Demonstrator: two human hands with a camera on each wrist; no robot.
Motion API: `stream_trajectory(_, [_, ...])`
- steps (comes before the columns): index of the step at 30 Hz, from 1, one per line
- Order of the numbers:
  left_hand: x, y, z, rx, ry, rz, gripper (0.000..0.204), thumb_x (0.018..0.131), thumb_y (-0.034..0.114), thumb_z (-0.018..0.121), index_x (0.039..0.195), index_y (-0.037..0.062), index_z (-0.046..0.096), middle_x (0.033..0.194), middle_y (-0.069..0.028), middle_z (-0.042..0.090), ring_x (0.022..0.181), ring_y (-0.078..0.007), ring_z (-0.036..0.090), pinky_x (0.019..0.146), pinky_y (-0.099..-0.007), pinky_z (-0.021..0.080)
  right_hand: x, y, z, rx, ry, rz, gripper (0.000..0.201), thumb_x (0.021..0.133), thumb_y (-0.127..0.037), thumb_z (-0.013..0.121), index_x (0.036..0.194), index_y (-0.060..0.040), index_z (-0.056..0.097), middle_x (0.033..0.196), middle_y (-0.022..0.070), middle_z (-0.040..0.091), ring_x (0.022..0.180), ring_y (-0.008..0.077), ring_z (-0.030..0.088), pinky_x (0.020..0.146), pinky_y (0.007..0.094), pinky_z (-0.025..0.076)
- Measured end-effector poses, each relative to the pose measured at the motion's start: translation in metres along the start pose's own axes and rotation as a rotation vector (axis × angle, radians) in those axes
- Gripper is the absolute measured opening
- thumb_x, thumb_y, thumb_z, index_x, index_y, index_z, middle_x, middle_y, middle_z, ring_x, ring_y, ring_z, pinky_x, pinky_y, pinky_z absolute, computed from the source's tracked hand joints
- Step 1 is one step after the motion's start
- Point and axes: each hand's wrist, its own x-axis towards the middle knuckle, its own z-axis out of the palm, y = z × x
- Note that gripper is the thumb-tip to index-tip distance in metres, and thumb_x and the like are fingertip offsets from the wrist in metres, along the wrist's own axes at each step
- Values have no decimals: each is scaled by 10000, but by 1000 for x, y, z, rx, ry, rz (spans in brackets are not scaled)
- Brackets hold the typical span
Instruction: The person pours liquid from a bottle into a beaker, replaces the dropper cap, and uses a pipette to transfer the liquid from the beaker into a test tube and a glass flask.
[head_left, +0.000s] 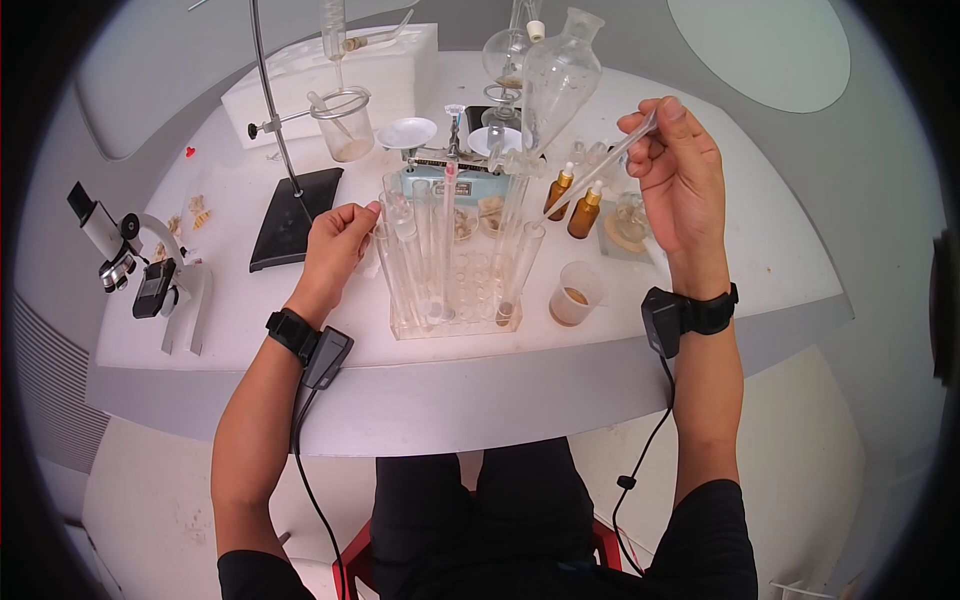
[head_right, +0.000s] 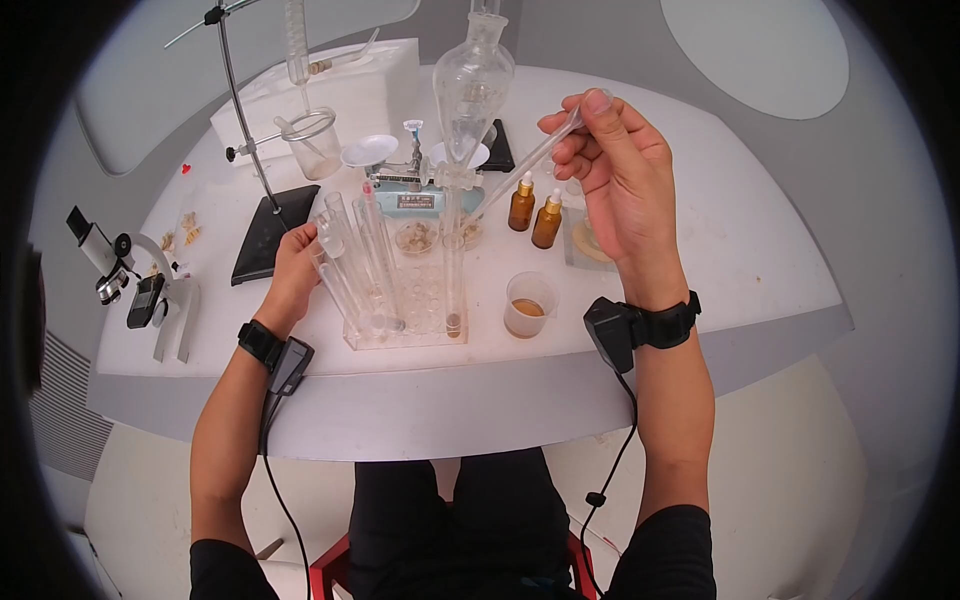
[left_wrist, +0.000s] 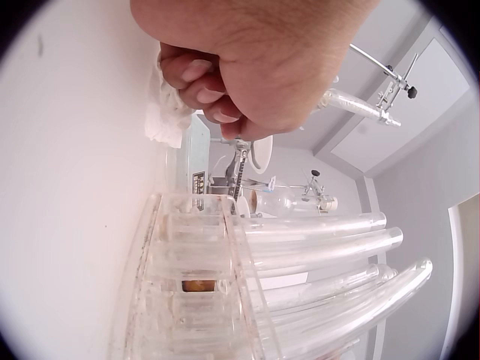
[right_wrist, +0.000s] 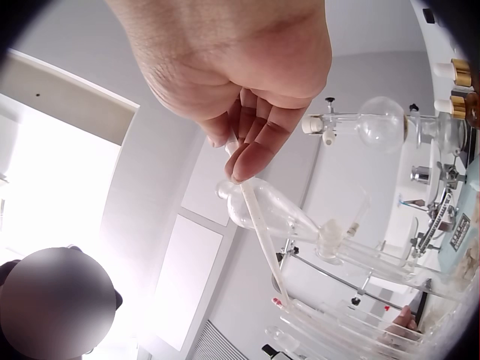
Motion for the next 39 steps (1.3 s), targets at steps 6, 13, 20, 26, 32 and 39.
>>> stream_trajectory(6, [0,1,0,-2,-1,-2,402,1000,299,633,656,114,535,572,83,425,509,-21,301,483,-236,230,0,0,0,-1,-3,0,307,1000,-310,636,1037,-8,677,938,156,722,689,96,641,635,229,557])
stream_trajectory(13, [-2,4,1,4,3,-17,394,1000,300,635,665,111,548,574,84,430,508,-19,304,481,-234,231,0,0,0,-4,-5,-1,309,999,-312,639,1037,-8,677,940,161,723,692,98,647,634,229,560])
stream_trajectory(20, [-1,2,0,10,3,-21,389,998,300,636,668,110,555,574,83,435,506,-19,313,481,-229,234,0,1,0,-14,-8,4,309,1003,-311,633,1037,-7,671,941,164,722,686,99,641,639,233,554])
stream_trajectory(26, [1,-1,0,-16,-1,-6,383,996,304,638,679,100,570,577,82,440,509,-18,320,481,-228,236,-1,0,1,-25,-38,4,304,1006,-306,628,1032,-5,664,940,156,718,690,100,636,637,240,543])
stream_trajectory(32, [2,-3,-2,-24,-5,-10,377,988,321,647,695,91,587,580,80,443,513,-19,325,484,-227,240,0,-3,4,-6,-6,23,295,1013,-296,613,1037,-5,659,932,149,711,689,102,633,628,246,540])
stream_trajectory(39, [-2,2,-3,-23,-32,7,379,986,325,648,704,77,596,580,75,441,514,-19,329,485,-228,241,-1,0,3,3,0,37,307,1020,-305,598,1057,-6,653,931,142,711,685,102,633,626,245,539])
